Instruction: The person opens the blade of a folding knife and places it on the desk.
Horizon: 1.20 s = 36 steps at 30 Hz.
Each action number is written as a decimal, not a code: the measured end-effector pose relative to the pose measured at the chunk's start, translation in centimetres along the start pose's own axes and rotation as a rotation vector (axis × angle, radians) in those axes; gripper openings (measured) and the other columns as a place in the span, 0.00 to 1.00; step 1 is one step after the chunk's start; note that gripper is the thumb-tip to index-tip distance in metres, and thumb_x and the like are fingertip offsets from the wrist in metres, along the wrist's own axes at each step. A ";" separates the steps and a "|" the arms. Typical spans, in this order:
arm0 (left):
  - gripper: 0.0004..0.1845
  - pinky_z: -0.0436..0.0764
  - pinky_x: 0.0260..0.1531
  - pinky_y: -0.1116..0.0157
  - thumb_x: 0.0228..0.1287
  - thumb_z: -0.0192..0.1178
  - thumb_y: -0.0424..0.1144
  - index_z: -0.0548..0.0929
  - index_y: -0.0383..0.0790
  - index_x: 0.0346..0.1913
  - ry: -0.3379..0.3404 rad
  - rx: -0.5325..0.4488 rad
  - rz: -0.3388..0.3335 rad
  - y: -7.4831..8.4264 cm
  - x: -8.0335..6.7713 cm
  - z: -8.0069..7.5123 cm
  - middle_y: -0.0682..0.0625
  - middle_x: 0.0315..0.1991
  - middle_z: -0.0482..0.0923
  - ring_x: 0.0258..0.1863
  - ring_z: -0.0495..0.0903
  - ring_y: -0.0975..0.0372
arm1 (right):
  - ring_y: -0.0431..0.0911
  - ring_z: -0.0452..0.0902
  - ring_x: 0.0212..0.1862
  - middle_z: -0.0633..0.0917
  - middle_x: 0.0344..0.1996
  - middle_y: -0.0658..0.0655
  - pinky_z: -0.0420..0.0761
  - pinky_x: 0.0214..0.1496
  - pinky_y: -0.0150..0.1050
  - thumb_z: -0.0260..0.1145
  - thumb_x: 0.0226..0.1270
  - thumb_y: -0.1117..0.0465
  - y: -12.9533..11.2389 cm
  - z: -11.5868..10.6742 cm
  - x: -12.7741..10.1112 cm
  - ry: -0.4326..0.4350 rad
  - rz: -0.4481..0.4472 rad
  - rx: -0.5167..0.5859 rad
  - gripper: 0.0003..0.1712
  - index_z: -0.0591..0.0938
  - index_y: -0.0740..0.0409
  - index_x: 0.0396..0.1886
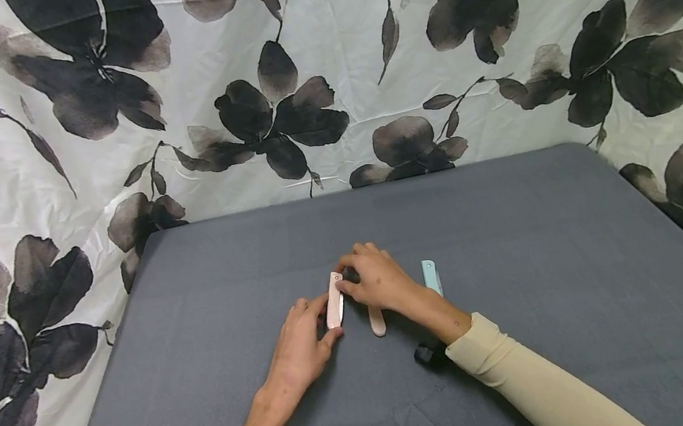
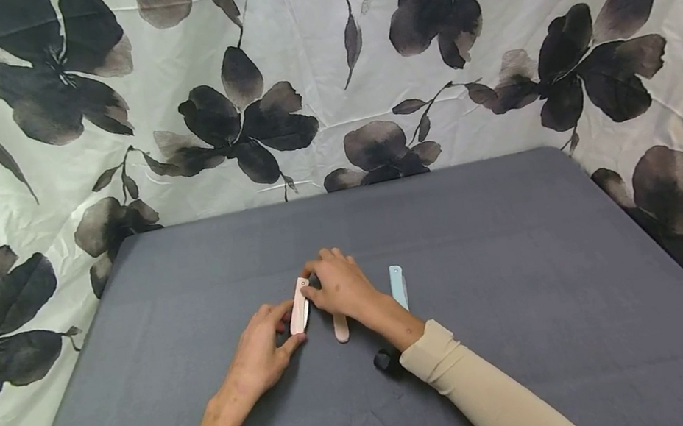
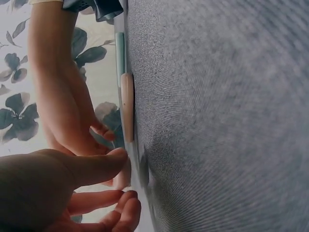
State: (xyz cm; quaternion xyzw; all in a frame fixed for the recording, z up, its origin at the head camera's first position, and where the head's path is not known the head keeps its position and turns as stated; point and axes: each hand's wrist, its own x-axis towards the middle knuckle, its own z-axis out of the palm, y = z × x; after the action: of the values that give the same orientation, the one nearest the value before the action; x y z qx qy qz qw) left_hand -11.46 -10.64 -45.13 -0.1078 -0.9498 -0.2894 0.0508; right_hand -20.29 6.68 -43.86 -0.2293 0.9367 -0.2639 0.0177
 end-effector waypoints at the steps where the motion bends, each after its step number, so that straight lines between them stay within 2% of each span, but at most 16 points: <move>1: 0.29 0.80 0.42 0.60 0.59 0.76 0.32 0.82 0.37 0.64 0.004 -0.016 0.000 0.0 0.0 0.0 0.46 0.41 0.80 0.40 0.79 0.57 | 0.52 0.76 0.50 0.85 0.47 0.57 0.76 0.56 0.51 0.71 0.72 0.52 0.0 -0.1 0.0 0.008 0.000 0.020 0.15 0.89 0.51 0.52; 5: 0.29 0.79 0.38 0.67 0.59 0.75 0.31 0.80 0.38 0.65 0.024 -0.060 0.000 0.0 0.1 0.0 0.49 0.39 0.82 0.37 0.80 0.61 | 0.49 0.79 0.44 0.85 0.43 0.57 0.79 0.49 0.44 0.71 0.72 0.56 -0.1 -0.2 -0.1 0.014 0.001 0.150 0.15 0.86 0.56 0.53; 9: 0.30 0.79 0.37 0.67 0.59 0.76 0.31 0.80 0.36 0.65 0.072 -0.078 0.006 0.1 0.1 0.1 0.48 0.40 0.83 0.36 0.81 0.62 | 0.43 0.80 0.37 0.86 0.40 0.57 0.80 0.39 0.35 0.69 0.73 0.61 -0.2 0.0 -0.3 -0.002 -0.005 0.323 0.16 0.82 0.59 0.57; 12: 0.30 0.80 0.38 0.66 0.59 0.76 0.32 0.80 0.36 0.65 0.102 -0.101 0.000 0.2 0.2 0.0 0.48 0.42 0.83 0.36 0.82 0.63 | 0.44 0.82 0.34 0.86 0.39 0.58 0.80 0.35 0.32 0.67 0.73 0.65 -0.3 0.1 -0.4 -0.014 -0.003 0.444 0.19 0.80 0.60 0.62; 17: 0.32 0.79 0.37 0.67 0.59 0.77 0.34 0.78 0.36 0.66 0.106 -0.164 -0.033 0.3 0.3 -0.2 0.47 0.44 0.83 0.36 0.83 0.60 | 0.50 0.85 0.34 0.84 0.37 0.61 0.85 0.37 0.39 0.64 0.74 0.69 -0.5 0.2 -0.4 -0.051 0.032 0.664 0.24 0.76 0.60 0.68; 22: 0.33 0.76 0.31 0.71 0.60 0.76 0.35 0.76 0.35 0.68 0.108 -0.202 -0.047 0.3 0.4 -0.4 0.47 0.44 0.83 0.37 0.84 0.58 | 0.48 0.84 0.33 0.81 0.37 0.59 0.89 0.42 0.47 0.62 0.72 0.73 -0.6 0.2 -0.4 -0.090 0.073 0.851 0.29 0.73 0.60 0.71; 29: 0.33 0.78 0.33 0.70 0.63 0.75 0.35 0.75 0.35 0.69 0.108 -0.246 -0.052 0.4 0.4 -0.6 0.46 0.44 0.84 0.37 0.83 0.59 | 0.43 0.82 0.33 0.80 0.37 0.57 0.87 0.39 0.41 0.61 0.73 0.74 -0.7 0.1 -0.5 -0.095 0.074 0.927 0.30 0.72 0.60 0.73; 32: 0.30 0.79 0.34 0.69 0.67 0.71 0.37 0.75 0.37 0.70 0.097 -0.289 -0.079 0.4 0.6 -0.7 0.45 0.46 0.84 0.38 0.83 0.61 | 0.42 0.82 0.33 0.80 0.37 0.57 0.87 0.39 0.39 0.61 0.73 0.75 -0.7 0.1 -0.5 -0.086 0.068 0.948 0.30 0.73 0.59 0.72; 36: 0.28 0.80 0.36 0.69 0.71 0.67 0.37 0.74 0.38 0.71 0.092 -0.353 -0.117 0.2 0.9 -0.9 0.44 0.49 0.84 0.40 0.83 0.61 | 0.42 0.81 0.34 0.80 0.37 0.56 0.88 0.40 0.41 0.61 0.73 0.74 -0.7 0.1 -0.5 -0.075 0.066 0.960 0.29 0.73 0.57 0.72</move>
State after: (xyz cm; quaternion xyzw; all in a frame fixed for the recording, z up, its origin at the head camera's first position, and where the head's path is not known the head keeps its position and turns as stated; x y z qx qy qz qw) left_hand -12.26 -10.78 -44.16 -0.0462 -0.8856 -0.4585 0.0574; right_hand -19.53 6.29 -43.60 -0.1748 0.7147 -0.6572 0.1636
